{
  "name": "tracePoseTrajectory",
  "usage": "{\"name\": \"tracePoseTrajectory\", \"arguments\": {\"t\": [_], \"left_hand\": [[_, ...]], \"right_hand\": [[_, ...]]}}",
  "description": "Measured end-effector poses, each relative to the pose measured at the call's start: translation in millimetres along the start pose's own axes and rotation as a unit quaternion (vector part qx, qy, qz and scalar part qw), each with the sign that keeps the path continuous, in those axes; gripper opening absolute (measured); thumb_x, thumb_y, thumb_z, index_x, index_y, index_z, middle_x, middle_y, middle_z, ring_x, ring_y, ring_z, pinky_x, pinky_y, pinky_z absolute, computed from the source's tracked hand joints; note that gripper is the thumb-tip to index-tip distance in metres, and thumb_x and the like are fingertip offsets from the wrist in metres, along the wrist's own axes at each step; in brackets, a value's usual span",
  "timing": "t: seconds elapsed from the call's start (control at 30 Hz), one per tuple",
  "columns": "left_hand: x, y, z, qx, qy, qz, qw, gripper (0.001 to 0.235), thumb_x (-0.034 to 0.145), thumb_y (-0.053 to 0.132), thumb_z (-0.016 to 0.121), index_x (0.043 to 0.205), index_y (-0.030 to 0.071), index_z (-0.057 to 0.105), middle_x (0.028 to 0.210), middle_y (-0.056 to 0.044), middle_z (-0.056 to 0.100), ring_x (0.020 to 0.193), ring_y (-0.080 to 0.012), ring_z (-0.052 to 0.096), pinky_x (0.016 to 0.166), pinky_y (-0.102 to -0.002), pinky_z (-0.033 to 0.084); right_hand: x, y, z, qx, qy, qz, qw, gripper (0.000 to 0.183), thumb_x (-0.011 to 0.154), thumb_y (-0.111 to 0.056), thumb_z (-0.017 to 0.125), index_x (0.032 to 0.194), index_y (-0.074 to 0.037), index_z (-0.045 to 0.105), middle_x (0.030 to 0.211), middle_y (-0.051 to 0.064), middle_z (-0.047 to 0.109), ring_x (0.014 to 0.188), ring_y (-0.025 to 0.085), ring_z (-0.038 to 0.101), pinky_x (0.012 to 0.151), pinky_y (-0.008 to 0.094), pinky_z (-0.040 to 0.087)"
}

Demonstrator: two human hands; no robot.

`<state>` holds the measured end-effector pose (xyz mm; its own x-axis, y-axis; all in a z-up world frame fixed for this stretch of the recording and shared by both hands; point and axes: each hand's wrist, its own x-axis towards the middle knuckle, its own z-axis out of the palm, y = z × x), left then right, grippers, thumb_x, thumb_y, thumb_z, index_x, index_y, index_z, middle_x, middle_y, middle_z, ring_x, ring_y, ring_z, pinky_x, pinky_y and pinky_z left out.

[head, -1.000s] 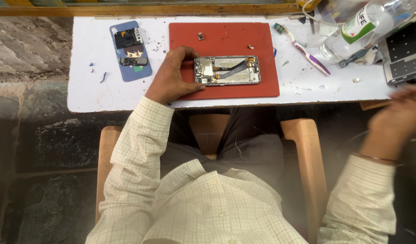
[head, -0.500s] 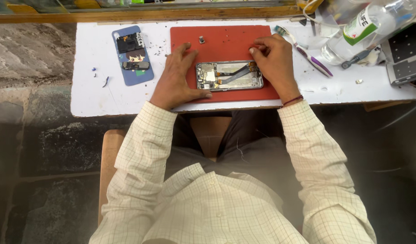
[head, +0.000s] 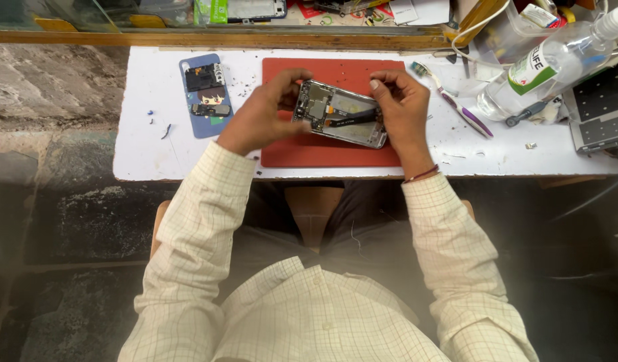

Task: The person cleans the interior of a disassembled smartphone with a screwdriver and a cloth, then uses a vacuum hose to remove debris. They handle a small camera module, placing it into the phone chassis and adjusting internal components.

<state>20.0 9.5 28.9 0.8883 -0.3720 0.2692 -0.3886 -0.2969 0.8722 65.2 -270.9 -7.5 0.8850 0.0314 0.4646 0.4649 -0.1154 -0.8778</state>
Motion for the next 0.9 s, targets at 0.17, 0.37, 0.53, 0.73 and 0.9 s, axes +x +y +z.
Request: {"name": "tracePoseTrajectory", "arguments": {"t": [0.17, 0.37, 0.53, 0.73, 0.9], "left_hand": [[17.6, -1.8, -8.7, -0.225, -0.051, -0.041, 0.972, 0.09, 0.08, -0.01, 0.076, 0.157, 0.008, 0.035, 0.133, -0.016, 0.06, 0.118, -0.0235, 0.066, 0.106, -0.036, 0.06], [12.2, -14.1, 4.7, -0.303, -0.072, -0.06, 0.948, 0.098, 0.083, -0.018, 0.073, 0.164, 0.005, 0.024, 0.155, -0.017, 0.051, 0.137, -0.0236, 0.057, 0.11, -0.033, 0.053], [-0.2, -24.2, 12.1, -0.339, -0.084, -0.04, 0.936, 0.105, 0.077, -0.023, 0.069, 0.163, 0.005, 0.016, 0.165, -0.015, 0.029, 0.138, -0.0238, 0.052, 0.105, -0.035, 0.057], [-3.5, -21.8, 12.7, -0.289, -0.053, -0.083, 0.952, 0.095, 0.079, -0.02, 0.07, 0.158, 0.003, 0.022, 0.16, -0.017, 0.036, 0.126, -0.0253, 0.064, 0.096, -0.034, 0.064], [-6.0, -12.1, 15.0, -0.26, -0.039, -0.108, 0.959, 0.092, 0.079, -0.017, 0.072, 0.156, 0.004, 0.027, 0.14, -0.021, 0.057, 0.117, -0.0235, 0.069, 0.091, -0.034, 0.066]], "right_hand": [[-5.3, 1.7, 11.1, 0.07, 0.041, 0.022, 0.996, 0.016, 0.1, -0.007, 0.074, 0.113, 0.002, 0.074, 0.098, 0.005, 0.075, 0.086, 0.008, 0.067, 0.08, 0.021, 0.055], [-0.9, 5.9, -1.9, 0.214, 0.048, 0.069, 0.973, 0.016, 0.098, -0.01, 0.074, 0.111, 0.0, 0.074, 0.097, 0.007, 0.075, 0.08, 0.012, 0.068, 0.076, 0.026, 0.059], [-1.5, 9.2, -13.8, 0.326, 0.031, 0.141, 0.935, 0.018, 0.1, -0.014, 0.073, 0.112, -0.001, 0.074, 0.098, 0.008, 0.074, 0.083, 0.015, 0.066, 0.076, 0.029, 0.055], [-0.6, 11.6, -17.3, 0.37, 0.017, 0.157, 0.916, 0.02, 0.102, -0.014, 0.071, 0.114, 0.001, 0.072, 0.095, 0.007, 0.072, 0.083, 0.016, 0.064, 0.077, 0.031, 0.054], [-1.4, 12.5, -17.7, 0.375, 0.023, 0.143, 0.916, 0.02, 0.101, -0.011, 0.071, 0.117, 0.002, 0.072, 0.096, 0.006, 0.071, 0.085, 0.015, 0.063, 0.077, 0.03, 0.053]]}}
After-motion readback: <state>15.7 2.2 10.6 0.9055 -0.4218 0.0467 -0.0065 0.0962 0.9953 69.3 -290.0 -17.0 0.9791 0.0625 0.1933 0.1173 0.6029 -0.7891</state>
